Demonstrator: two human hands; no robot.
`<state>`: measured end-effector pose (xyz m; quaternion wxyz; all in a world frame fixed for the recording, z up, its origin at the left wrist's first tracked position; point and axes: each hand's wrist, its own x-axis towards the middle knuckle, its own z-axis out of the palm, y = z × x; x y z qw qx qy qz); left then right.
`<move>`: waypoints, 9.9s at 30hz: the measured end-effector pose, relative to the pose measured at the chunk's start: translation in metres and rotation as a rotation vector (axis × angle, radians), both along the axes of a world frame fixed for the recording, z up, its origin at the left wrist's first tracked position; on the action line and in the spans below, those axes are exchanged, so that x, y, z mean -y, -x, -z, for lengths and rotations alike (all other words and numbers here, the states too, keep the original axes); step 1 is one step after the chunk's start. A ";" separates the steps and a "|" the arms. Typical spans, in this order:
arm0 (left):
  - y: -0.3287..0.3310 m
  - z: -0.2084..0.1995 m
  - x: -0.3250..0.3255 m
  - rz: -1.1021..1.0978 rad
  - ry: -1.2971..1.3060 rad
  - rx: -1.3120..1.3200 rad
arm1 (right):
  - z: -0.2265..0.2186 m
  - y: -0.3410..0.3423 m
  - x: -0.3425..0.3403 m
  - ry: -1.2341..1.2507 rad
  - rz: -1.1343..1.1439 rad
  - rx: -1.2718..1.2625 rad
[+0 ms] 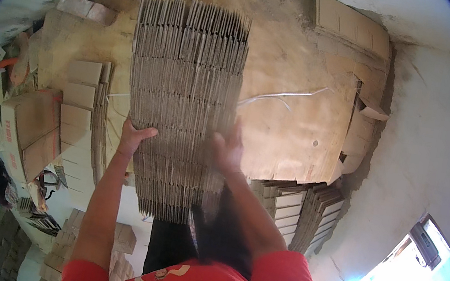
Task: The person gathers flat cardboard pieces into a stack, aligns them, and secures the bundle with a white plastic tie. The person then places the tied bundle aside and repeats the process with another stack of cardboard.
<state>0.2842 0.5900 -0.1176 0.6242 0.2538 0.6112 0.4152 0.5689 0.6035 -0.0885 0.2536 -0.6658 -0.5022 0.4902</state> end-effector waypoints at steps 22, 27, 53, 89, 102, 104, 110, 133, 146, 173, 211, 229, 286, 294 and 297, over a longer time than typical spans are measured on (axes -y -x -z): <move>0.000 0.002 0.000 -0.008 0.011 0.053 | -0.007 0.195 -0.157 -0.751 -1.375 0.724; 0.001 -0.006 0.002 -0.074 0.013 0.067 | -0.047 0.150 -0.179 -0.597 -0.983 0.523; -0.004 -0.001 0.000 -0.036 0.003 0.058 | 0.032 -0.014 -0.251 -0.447 0.067 0.347; -0.002 0.005 0.005 -0.008 0.059 -0.080 | 0.020 0.019 -0.254 -0.351 -0.066 0.482; -0.005 -0.003 0.000 -0.006 0.044 -0.034 | 0.040 0.019 -0.262 -0.517 -0.113 0.489; -0.004 -0.004 0.001 -0.010 0.044 -0.017 | 0.028 0.027 -0.258 -0.435 -0.144 0.575; -0.004 -0.004 0.002 -0.011 0.017 -0.015 | 0.019 0.048 -0.247 -0.377 -0.136 0.762; -0.001 0.006 0.004 -0.022 -0.036 0.013 | 0.012 0.071 -0.251 -0.367 -0.312 0.881; -0.001 0.007 0.005 -0.023 -0.047 -0.037 | 0.015 0.070 -0.254 -0.316 -0.331 0.949; -0.003 -0.007 -0.001 -0.031 0.049 0.018 | 0.020 0.068 -0.265 -0.984 -0.857 0.834; 0.003 0.012 0.009 -0.031 -0.032 -0.013 | 0.019 0.102 -0.272 -0.992 -1.054 1.015; 0.002 0.006 0.008 -0.051 0.032 0.033 | 0.012 0.134 -0.275 -0.875 -1.067 0.938; 0.116 0.006 0.098 0.074 -0.053 -1.107 | 0.006 0.138 -0.091 -0.963 -1.177 0.486; 0.077 0.090 -0.029 0.488 -0.209 -1.421 | 0.002 0.145 -0.092 -0.935 -1.197 0.491; 0.081 0.104 -0.034 0.626 -0.207 -1.459 | 0.003 0.144 -0.093 -0.919 -1.193 0.492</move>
